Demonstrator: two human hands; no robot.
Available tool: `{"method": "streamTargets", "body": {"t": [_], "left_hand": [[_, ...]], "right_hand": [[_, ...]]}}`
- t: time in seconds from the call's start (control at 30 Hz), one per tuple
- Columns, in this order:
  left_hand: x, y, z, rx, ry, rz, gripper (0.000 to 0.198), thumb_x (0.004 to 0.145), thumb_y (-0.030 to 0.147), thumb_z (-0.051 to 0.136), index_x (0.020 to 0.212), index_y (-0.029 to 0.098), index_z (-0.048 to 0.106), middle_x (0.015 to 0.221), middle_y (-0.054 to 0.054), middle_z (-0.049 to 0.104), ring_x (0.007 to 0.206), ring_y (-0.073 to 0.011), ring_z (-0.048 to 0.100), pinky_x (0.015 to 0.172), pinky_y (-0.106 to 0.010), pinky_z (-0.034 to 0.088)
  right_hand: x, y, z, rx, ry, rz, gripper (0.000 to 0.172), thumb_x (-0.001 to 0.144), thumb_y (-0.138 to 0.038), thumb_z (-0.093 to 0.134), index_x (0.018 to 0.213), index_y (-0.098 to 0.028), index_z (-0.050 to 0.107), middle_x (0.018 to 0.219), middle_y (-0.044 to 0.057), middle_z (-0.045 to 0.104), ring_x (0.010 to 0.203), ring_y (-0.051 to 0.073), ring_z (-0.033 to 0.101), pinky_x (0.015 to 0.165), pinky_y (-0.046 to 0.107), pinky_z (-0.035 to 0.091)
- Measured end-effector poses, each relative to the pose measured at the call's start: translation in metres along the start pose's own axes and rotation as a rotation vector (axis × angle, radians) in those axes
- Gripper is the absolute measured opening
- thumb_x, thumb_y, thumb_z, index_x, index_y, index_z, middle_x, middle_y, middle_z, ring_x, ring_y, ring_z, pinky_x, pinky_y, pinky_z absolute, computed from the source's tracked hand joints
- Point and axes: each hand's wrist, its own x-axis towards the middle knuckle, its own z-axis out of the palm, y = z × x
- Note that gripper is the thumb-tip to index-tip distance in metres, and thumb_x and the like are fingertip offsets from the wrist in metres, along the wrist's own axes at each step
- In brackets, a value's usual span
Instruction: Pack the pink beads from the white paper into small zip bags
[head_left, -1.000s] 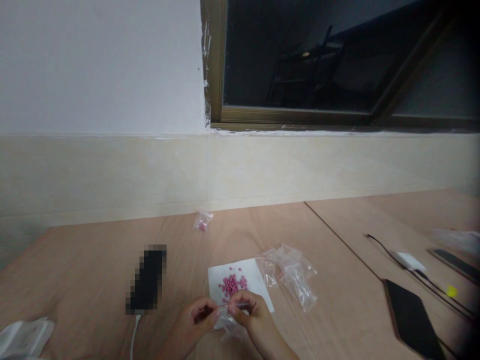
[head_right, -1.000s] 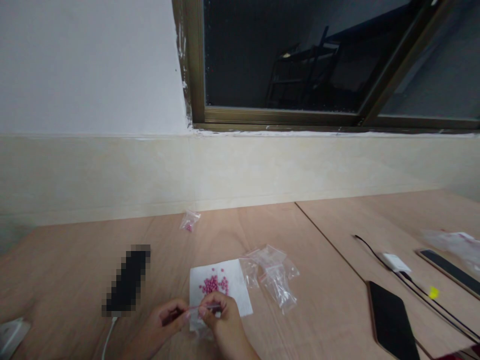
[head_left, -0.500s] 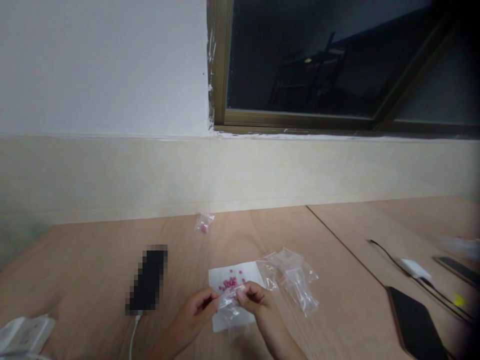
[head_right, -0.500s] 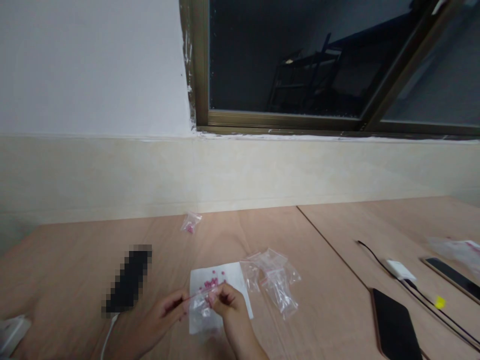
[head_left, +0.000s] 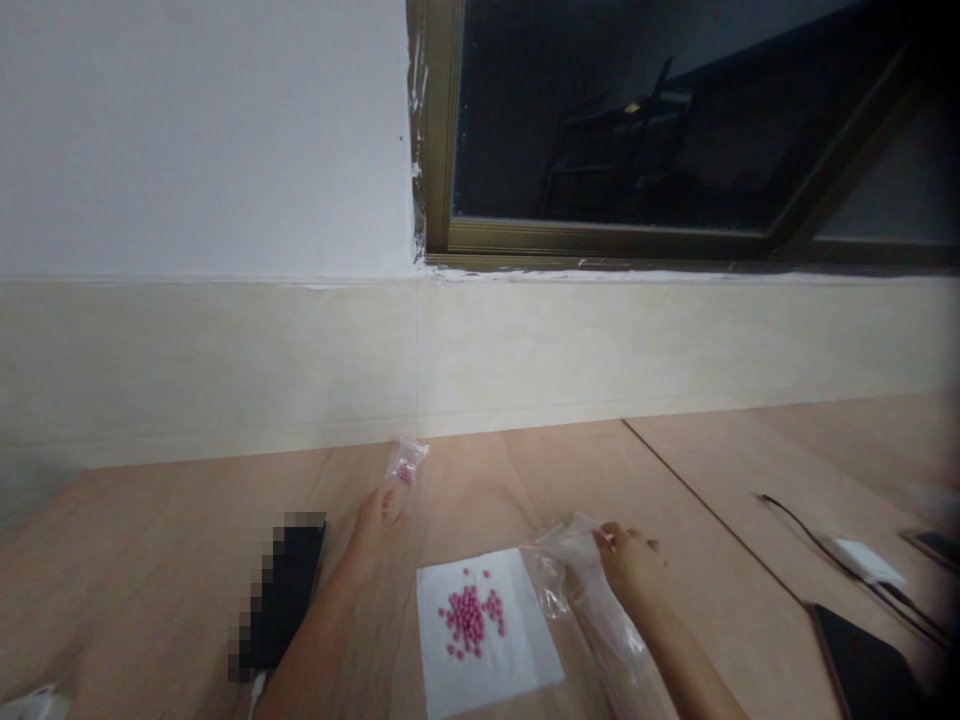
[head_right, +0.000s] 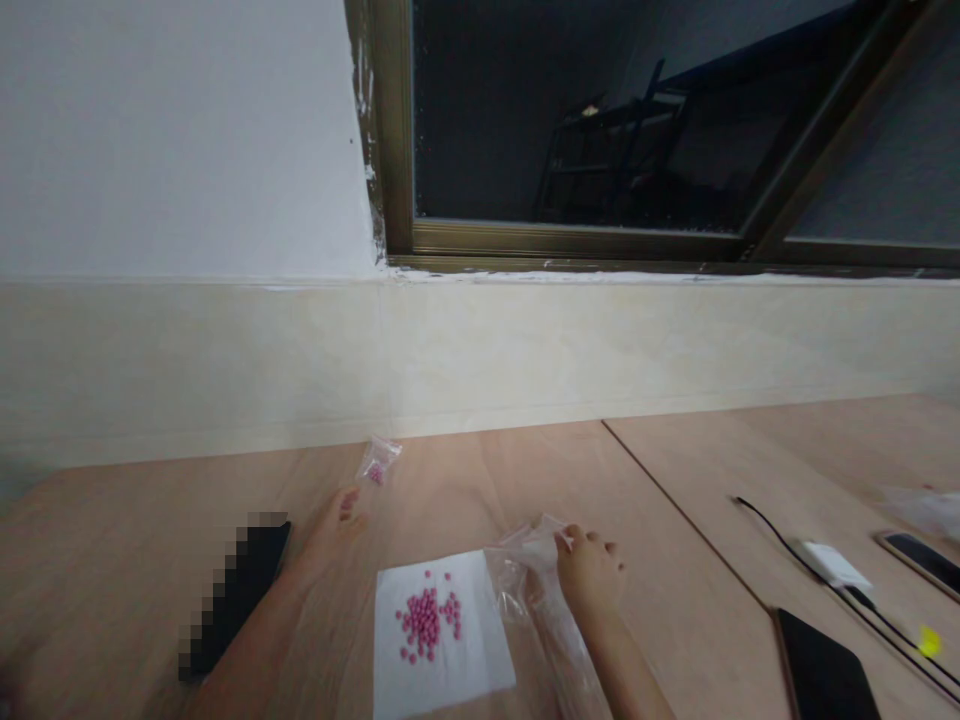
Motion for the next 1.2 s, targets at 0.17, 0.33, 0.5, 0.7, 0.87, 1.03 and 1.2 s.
{"method": "streamTargets", "body": {"t": [0.17,0.33,0.5,0.7,0.87,1.03,1.2], "left_hand": [[0.066,-0.005,0.030,0.120,0.055,0.040,0.053,0.062,0.015,0.062,0.113,0.013,0.046,0.115,-0.013,0.055,0.115,-0.0314,0.043,0.095,-0.042,0.031],[0.080,-0.009,0.037,0.179,0.038,0.080,0.039,0.069,0.008,0.051,0.108,0.013,0.049,0.107,-0.012,0.060,0.108,-0.0282,0.049,0.094,-0.042,0.032],[0.057,-0.006,0.010,0.174,0.012,0.125,0.036,0.074,0.009,0.046,0.109,0.014,0.051,0.108,-0.013,0.059,0.108,-0.0279,0.050,0.096,-0.045,0.032],[-0.035,0.019,-0.015,-0.074,-0.231,0.231,0.045,0.076,0.017,0.051,0.121,0.020,0.048,0.126,-0.010,0.052,0.119,-0.0227,0.045,0.103,-0.037,0.032],[-0.095,0.037,-0.030,-0.197,-0.499,0.211,0.042,0.081,0.023,0.051,0.123,0.024,0.047,0.127,-0.008,0.052,0.119,-0.0223,0.044,0.104,-0.037,0.031],[-0.121,0.045,-0.048,-0.130,-0.445,0.209,0.054,0.075,0.016,0.053,0.127,0.025,0.042,0.131,-0.007,0.044,0.124,-0.0248,0.035,0.107,-0.039,0.025],[-0.143,0.070,-0.059,-0.123,-0.347,0.135,0.018,0.080,0.022,0.048,0.096,0.023,0.055,0.101,-0.005,0.055,0.099,-0.0209,0.050,0.089,-0.032,0.038]], "right_hand": [[0.011,0.002,0.017,-0.115,0.103,0.084,0.045,0.084,-0.038,0.037,0.114,-0.009,0.054,0.106,0.024,0.058,0.097,0.035,0.054,0.076,0.046,0.038],[0.007,0.000,0.014,0.115,0.169,-0.017,0.045,0.083,-0.039,0.032,0.104,-0.008,0.056,0.095,0.021,0.061,0.092,0.033,0.053,0.081,0.045,0.036],[-0.015,-0.036,0.000,0.521,0.115,-0.057,0.040,0.078,-0.046,0.042,0.096,-0.014,0.058,0.096,0.016,0.060,0.089,0.028,0.052,0.077,0.041,0.041],[-0.051,-0.115,-0.014,0.981,-0.349,-0.132,0.034,0.071,-0.045,0.058,0.092,-0.018,0.063,0.090,0.009,0.065,0.073,0.020,0.057,0.061,0.030,0.045],[-0.076,-0.132,-0.022,1.014,-0.729,-0.231,0.024,0.067,-0.037,0.063,0.054,-0.017,0.059,0.050,-0.001,0.055,0.049,0.012,0.048,0.049,0.025,0.038],[-0.096,-0.123,-0.030,0.998,-0.894,-0.119,0.026,0.064,-0.036,0.064,0.051,-0.019,0.050,0.043,-0.005,0.047,0.033,0.006,0.034,0.035,0.021,0.025],[-0.118,-0.126,-0.030,1.122,-0.863,-0.213,0.031,0.066,-0.035,0.065,0.048,-0.018,0.045,0.045,-0.006,0.043,0.043,0.007,0.036,0.045,0.021,0.028]]}}
